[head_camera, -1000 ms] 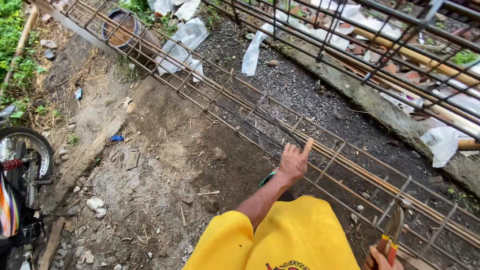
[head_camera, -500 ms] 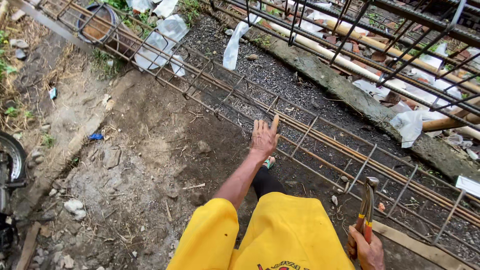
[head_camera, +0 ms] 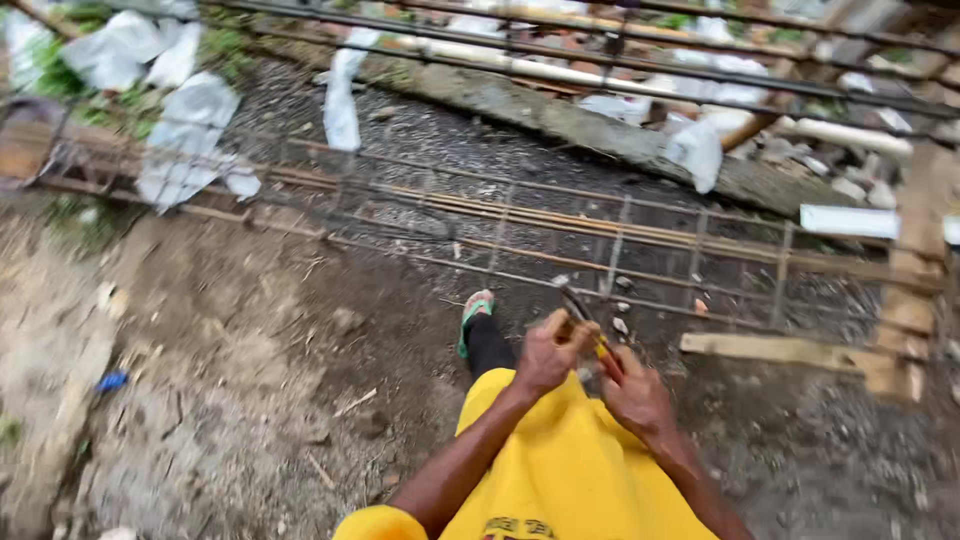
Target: The person uses pliers to twist and secure wire ties around the intersections of a rebar grid. The person repeatedly picks up wire, wraps it around the bars, and twists it tight to fasten the structure.
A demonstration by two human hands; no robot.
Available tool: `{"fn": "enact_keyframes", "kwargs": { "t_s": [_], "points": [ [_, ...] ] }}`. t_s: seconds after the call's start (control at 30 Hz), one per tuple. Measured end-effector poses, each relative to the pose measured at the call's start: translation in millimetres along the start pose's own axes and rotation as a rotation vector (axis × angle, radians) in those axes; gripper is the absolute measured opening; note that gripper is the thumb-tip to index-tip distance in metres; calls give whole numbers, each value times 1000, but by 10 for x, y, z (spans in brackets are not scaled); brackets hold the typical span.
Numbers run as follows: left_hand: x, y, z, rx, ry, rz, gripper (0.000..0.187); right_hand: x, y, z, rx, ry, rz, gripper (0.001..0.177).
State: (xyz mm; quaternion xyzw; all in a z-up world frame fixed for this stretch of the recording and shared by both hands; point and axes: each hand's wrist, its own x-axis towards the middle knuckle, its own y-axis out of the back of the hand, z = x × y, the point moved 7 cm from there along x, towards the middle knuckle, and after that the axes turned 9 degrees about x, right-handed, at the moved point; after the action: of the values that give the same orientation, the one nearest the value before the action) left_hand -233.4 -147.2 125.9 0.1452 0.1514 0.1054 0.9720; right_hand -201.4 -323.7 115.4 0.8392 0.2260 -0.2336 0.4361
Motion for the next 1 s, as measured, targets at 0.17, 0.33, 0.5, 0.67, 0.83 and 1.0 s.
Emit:
{"fn": "enact_keyframes", "kwargs": {
  "t_s": [0.17,0.33,0.5,0.67,0.83,1.0],
  "points": [
    [-47,-134,-526,-43,173,203,25,-154,-47,26,-74,90,9,26],
    [-147,-356,-460,-484,220,3,24,-310,-54,230,150,67,-42,24],
    [-151,-469,-431,-546,168,-26,20,-199,-240,627,272,46,-63,23],
    [-124,-403,-175,-455,98,36,18,-305,-113,546,446,45,5,21],
    [-66,-340,-120,-367,-2,11,13,-402,84,357,440,101,65,20],
    [51,-270,-227,-221,-44,-67,14,-109,-164,610,888,5,-97,49]
  ]
}}
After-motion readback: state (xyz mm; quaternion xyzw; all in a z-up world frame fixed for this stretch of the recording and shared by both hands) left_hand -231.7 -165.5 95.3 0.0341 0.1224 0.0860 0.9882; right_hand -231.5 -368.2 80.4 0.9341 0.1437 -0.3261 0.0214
